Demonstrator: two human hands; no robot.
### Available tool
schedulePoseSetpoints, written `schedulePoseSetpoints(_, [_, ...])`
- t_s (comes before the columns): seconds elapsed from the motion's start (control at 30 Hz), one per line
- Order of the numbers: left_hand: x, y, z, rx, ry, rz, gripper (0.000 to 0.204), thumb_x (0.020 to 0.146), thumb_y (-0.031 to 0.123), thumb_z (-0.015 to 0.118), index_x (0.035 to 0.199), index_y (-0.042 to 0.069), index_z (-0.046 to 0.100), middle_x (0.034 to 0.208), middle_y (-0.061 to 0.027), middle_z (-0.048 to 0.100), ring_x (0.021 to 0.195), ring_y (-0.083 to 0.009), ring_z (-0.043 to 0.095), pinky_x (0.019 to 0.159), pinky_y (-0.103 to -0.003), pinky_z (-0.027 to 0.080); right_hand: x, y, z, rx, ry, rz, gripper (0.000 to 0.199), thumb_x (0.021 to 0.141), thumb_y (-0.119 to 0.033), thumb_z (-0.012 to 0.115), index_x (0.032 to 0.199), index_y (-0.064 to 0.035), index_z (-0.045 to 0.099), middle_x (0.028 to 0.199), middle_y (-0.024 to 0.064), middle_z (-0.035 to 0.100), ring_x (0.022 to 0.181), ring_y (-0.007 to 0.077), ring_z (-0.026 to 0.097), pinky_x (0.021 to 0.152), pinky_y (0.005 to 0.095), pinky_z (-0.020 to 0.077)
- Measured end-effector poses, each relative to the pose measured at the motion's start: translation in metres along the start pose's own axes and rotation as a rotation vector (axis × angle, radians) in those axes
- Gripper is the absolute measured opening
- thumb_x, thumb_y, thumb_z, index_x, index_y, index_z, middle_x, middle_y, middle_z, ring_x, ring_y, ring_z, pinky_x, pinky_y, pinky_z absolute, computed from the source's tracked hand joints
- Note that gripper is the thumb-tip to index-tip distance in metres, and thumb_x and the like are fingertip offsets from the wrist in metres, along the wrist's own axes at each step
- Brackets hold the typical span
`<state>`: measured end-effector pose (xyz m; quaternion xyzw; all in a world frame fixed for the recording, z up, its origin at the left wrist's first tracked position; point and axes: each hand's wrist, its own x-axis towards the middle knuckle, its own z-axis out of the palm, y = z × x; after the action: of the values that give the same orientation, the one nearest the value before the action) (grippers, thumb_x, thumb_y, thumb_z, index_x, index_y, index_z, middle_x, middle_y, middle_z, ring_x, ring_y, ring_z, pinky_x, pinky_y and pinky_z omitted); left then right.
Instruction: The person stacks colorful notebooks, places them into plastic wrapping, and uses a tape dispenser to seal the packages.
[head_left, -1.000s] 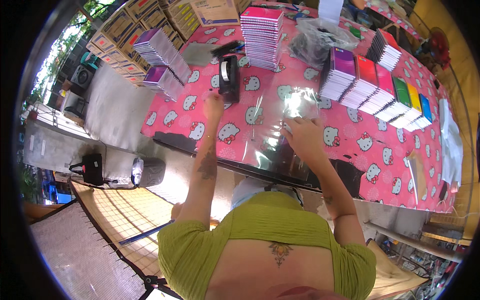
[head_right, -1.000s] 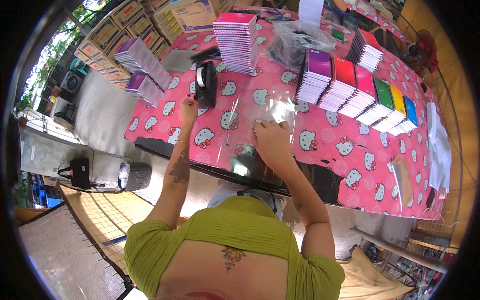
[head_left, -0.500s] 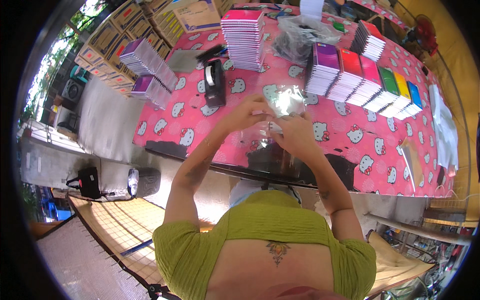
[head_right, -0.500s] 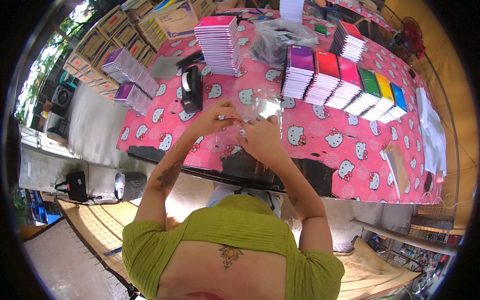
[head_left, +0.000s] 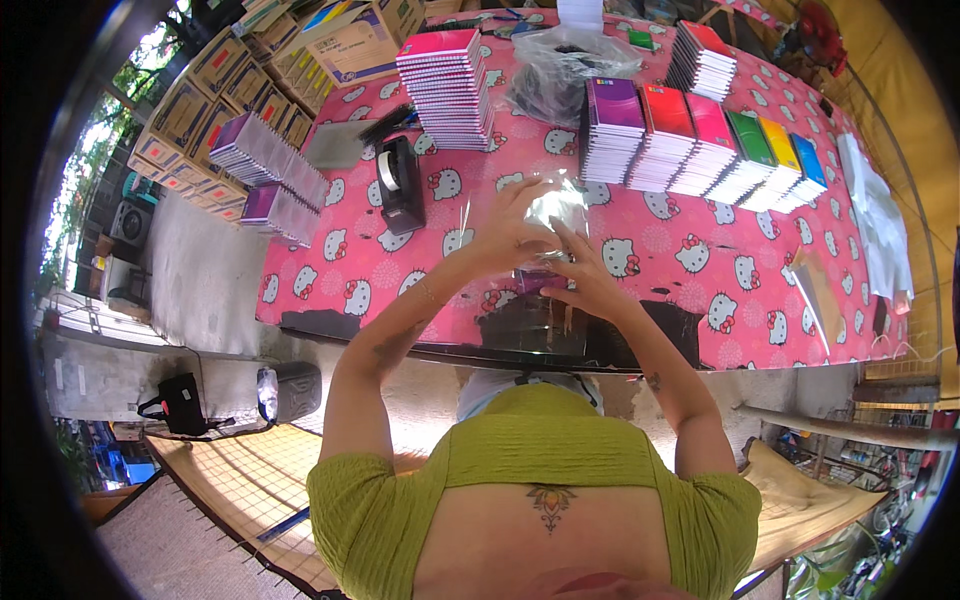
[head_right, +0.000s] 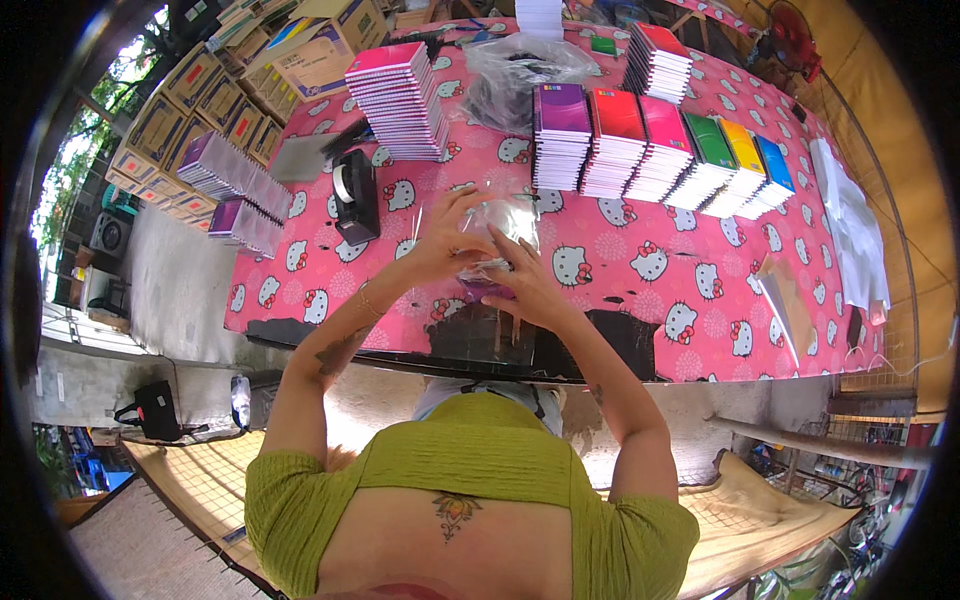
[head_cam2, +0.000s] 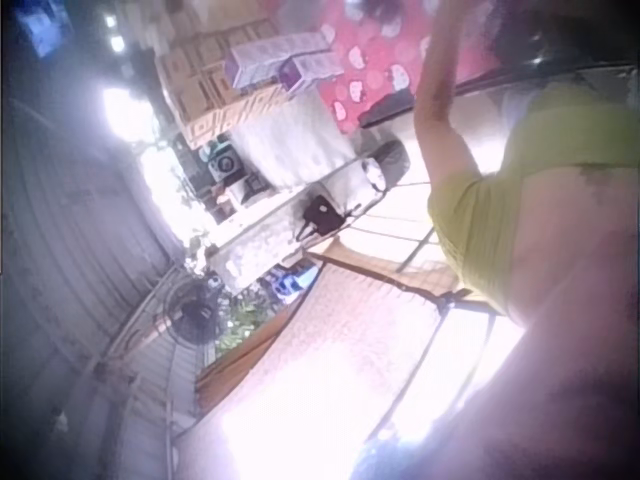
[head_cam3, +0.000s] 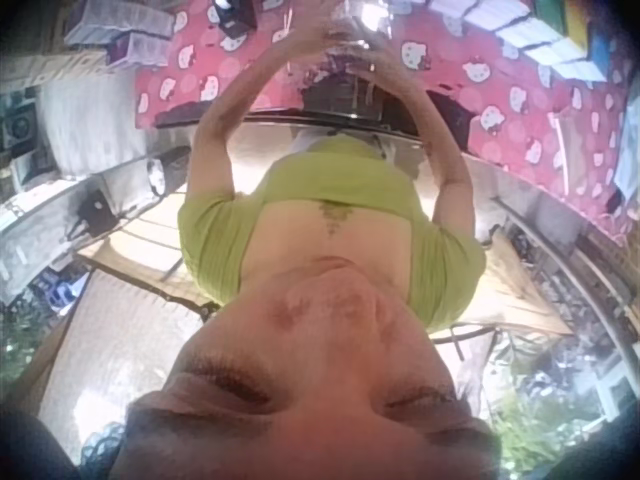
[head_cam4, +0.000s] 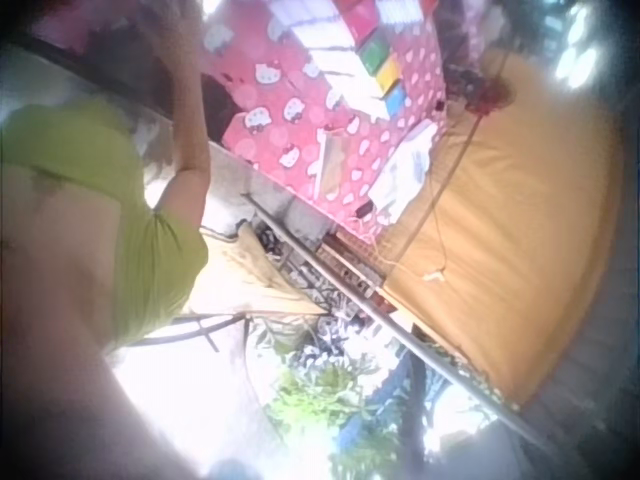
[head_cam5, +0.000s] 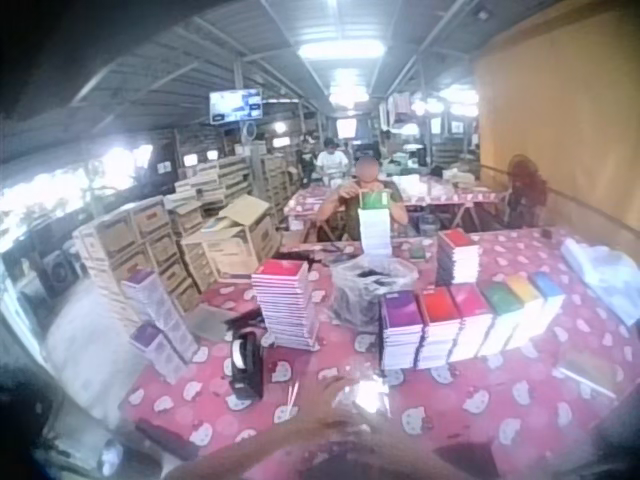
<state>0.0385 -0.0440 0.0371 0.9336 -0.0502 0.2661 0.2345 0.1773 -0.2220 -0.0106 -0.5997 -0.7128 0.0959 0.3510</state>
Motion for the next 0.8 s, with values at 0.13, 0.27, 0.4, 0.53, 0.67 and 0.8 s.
schedulePoseSetpoints(0.13, [-0.002, -0.01, 0.022, -0.005, 0.013, -0.197, 0.051, 0.078, 0.02, 0.081, 0.125, 0.018, 0.062, 0.15, -0.0244, 0.035, 0.142, -0.0434, 0.025, 0.114, -0.054, 0.025, -0.002, 0.006, 0.004, 0.066, 0.026, 0.004, 0.044, 0.08, -0.024, 0.078, 0.123, -0.0183, 0.069, 0.163, 0.0219, 0.011, 0.148, 0.041, 0.022, 0.116, 0.0532, 0.0253])
schedulePoseSetpoints(0.27, [-0.008, -0.022, 0.041, -0.062, 0.127, -0.395, 0.075, 0.084, 0.023, 0.077, 0.147, 0.012, 0.038, 0.15, -0.0308, 0.03, 0.142, -0.0422, 0.029, 0.112, -0.054, 0.031, 0.001, -0.006, 0.005, 0.108, 0.037, 0.001, 0.048, 0.083, -0.017, 0.076, 0.129, -0.019, 0.065, 0.163, 0.0208, 0.007, 0.15, 0.0397, 0.015, 0.118, 0.0481, 0.024])
schedulePoseSetpoints(0.4, [-0.024, -0.029, 0.032, -0.777, 0.228, -0.797, 0.066, 0.089, 0.02, 0.073, 0.145, 0.005, 0.042, 0.142, -0.0217, 0.047, 0.129, -0.0276, 0.048, 0.104, -0.041, 0.043, -0.005, 0.035, 0.022, 0.713, 0.318, 0.278, 0.052, 0.087, -0.02, 0.073, 0.136, -0.0099, 0.058, 0.159, 0.0215, 0.025, 0.146, 0.0317, 0.03, 0.112, 0.0434, 0.0335])
schedulePoseSetpoints(0.53, [-0.057, -0.044, 0.034, -0.888, 0.007, -0.785, 0.052, 0.091, 0.014, 0.07, 0.139, 0.002, 0.052, 0.124, -0.0112, 0.063, 0.113, -0.0155, 0.059, 0.098, -0.03, 0.047, 0.026, 0.034, 0.005, 1.02, 0.102, 0.633, 0.043, 0.093, -0.018, 0.069, 0.133, -0.0052, 0.059, 0.134, 0.0049, 0.05, 0.114, 0.0165, 0.054, 0.089, 0.0298, 0.0478])
schedulePoseSetpoints(0.67, [-0.041, -0.038, 0.024, -0.875, -0.095, -0.681, 0.045, 0.093, 0.015, 0.069, 0.134, 0.003, 0.058, 0.121, -0.0053, 0.066, 0.108, -0.0106, 0.059, 0.095, -0.028, 0.048, 0.044, 0.035, 0.0, 0.883, -0.001, 0.497, 0.029, 0.088, -0.014, 0.073, 0.113, -0.002, 0.064, 0.129, 0.0062, 0.052, 0.111, 0.0167, 0.056, 0.088, 0.0306, 0.0473])
schedulePoseSetpoints(0.8, [-0.037, -0.011, 0.011, -0.53, -0.057, -0.466, 0.043, 0.09, 0.015, 0.07, 0.132, 0.007, 0.061, 0.122, -0.0055, 0.066, 0.113, -0.0172, 0.06, 0.098, -0.033, 0.048, 0.026, 0.032, -0.021, 0.944, 0.031, 0.153, 0.057, 0.081, -0.027, 0.082, 0.127, -0.0066, 0.055, 0.143, 0.013, 0.046, 0.132, 0.0213, 0.046, 0.11, 0.0408, 0.037])
